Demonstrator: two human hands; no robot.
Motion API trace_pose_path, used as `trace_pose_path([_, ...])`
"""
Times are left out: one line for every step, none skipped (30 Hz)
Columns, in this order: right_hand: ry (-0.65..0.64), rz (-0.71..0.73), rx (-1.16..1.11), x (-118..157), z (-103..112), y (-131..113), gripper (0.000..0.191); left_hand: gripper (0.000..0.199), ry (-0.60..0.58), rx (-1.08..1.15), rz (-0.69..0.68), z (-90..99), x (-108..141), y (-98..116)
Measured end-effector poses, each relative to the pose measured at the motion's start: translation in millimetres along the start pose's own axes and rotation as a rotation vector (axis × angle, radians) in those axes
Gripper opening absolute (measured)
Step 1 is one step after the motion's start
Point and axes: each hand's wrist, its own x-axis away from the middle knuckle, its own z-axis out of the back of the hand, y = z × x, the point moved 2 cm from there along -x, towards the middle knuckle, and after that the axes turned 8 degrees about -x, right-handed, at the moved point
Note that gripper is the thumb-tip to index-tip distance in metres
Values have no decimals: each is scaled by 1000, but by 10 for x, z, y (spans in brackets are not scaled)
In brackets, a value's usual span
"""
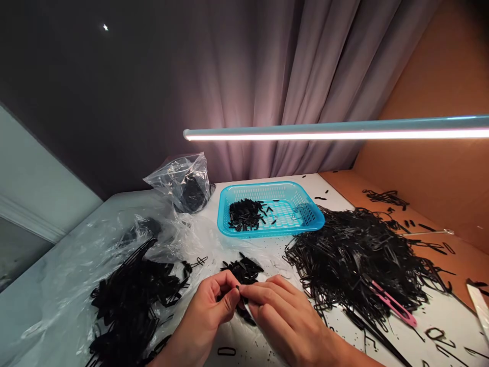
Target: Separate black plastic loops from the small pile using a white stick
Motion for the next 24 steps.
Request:
trace_pose_path([14, -7, -23, -1, 2, 1, 16, 25, -9, 2, -1, 4, 4, 4])
trace_pose_path([35, -13, -49, -1, 7, 3, 15, 24, -19, 3, 0, 5, 7, 6])
trace_pose_path([58, -19, -73, 1, 15, 8, 14, 24, -32, 4, 0, 4, 8, 6])
trace_pose_path([82, -28, -96, 4, 25, 17, 14, 24, -45, 7, 0, 0, 8, 4])
trace_pose_path([108, -43, -118, 9, 35, 29, 13, 25, -59, 9, -3, -5, 6, 1])
trace_pose_path([140, -57, -140, 16, 45, 44, 13, 27, -69, 13, -6, -12, 3, -3])
trace_pose_path([173, -70, -168, 26, 52, 60, 12, 28, -74, 21, -11, -17, -1, -6])
trace_pose_path([207, -91, -202, 39, 52, 78, 11, 28, -69, 32, -22, -20, -5, -8])
trace_pose_path([239, -122, -238, 54, 46, 96, 10, 28, -59, 42, -34, -19, -10, -9])
trace_pose_path([265, -153, -276, 72, 33, 114, 10, 27, -46, 51, -43, -16, -15, -11])
trace_pose_path([276, -180, -311, 90, 11, 129, 9, 27, -32, 59, -50, -11, -19, -13])
trace_pose_path([274, -200, -341, 108, -15, 141, 8, 28, -21, 65, -57, -4, -21, -15])
trace_pose_path([263, -207, -359, 123, -43, 149, 7, 29, -13, 68, -60, 4, -23, -18])
trace_pose_path([252, -197, -365, 137, -69, 153, 5, 31, -8, 67, -61, 12, -23, -21])
trace_pose_path([240, -179, -365, 148, -92, 154, 5, 32, -4, 62, -63, 19, -23, -25])
trace_pose_path([230, -161, -361, 156, -109, 154, 4, 32, 2, 53, -65, 26, -24, -28])
trace_pose_path([224, -150, -353, 163, -122, 154, 3, 31, 6, 42, -68, 32, -26, -31])
trace_pose_path([221, -143, -343, 168, -129, 153, 3, 31, 10, 31, -69, 36, -30, -35])
trace_pose_path([220, -140, -334, 172, -133, 152, 4, 30, 15, 23, -70, 39, -36, -40])
trace_pose_path([219, -144, -326, 174, -134, 152, 4, 30, 18, 17, -69, 41, -43, -45])
trace_pose_path([217, -148, -320, 176, -135, 152, 4, 30, 21, 12, -68, 42, -50, -51])
trace_pose_path([214, -151, -314, 177, -135, 152, 4, 30, 23, 6, -69, 41, -56, -55])
trace_pose_path([212, -151, -312, 177, -134, 153, 4, 30, 24, 1, -70, 40, -61, -59])
trace_pose_path([210, -148, -314, 176, -133, 153, 4, 29, 26, -4, -71, 39, -63, -61])
